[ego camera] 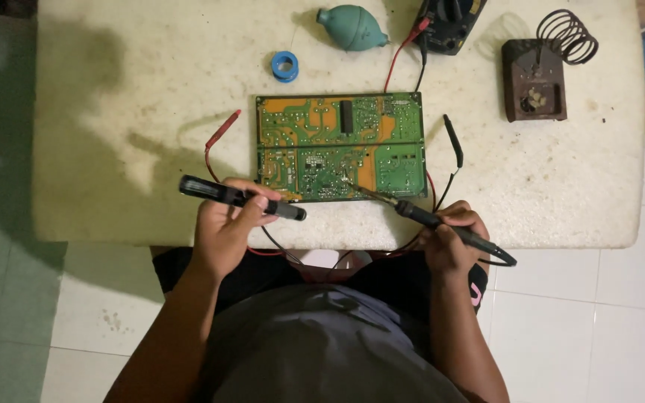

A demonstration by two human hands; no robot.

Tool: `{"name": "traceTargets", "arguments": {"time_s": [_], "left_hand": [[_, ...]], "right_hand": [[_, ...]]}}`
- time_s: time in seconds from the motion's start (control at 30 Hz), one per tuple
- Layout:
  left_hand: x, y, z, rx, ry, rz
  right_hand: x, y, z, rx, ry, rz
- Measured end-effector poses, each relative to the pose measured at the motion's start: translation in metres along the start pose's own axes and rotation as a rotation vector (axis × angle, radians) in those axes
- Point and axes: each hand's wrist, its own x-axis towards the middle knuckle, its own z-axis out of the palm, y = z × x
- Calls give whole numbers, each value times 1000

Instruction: The person uses a soldering iron to apply heat to various points on a green circuit board. They hold a roll of solder wire in the other hand, feeding it into the joints as they work. The person moves the soldering iron across different sections of the board throughout the clip.

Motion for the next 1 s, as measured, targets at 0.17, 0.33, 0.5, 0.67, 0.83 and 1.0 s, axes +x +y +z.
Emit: {"name": "traceTargets", "arguments": {"time_s": [0.17, 0.33, 0.5, 0.67, 0.83, 1.0], "left_hand": [[10, -9, 13, -85, 87, 46], [23, -11, 34, -96, 73, 67], [34, -20, 46, -96, 36, 111], [38, -24, 53, -94, 23, 115], [41, -25, 56, -61, -4, 121], [42, -16, 57, 6, -22, 172]], "right_hand": [[0, 3, -4, -49, -20, -32], [0, 0, 3, -42, -34, -37], [-1, 1, 2, -52, -31, -45], [-2, 5, -4, -65, -24, -59], [-1, 1, 2, -57, -9, -42], [2, -1, 11, -44, -33, -68]]}}
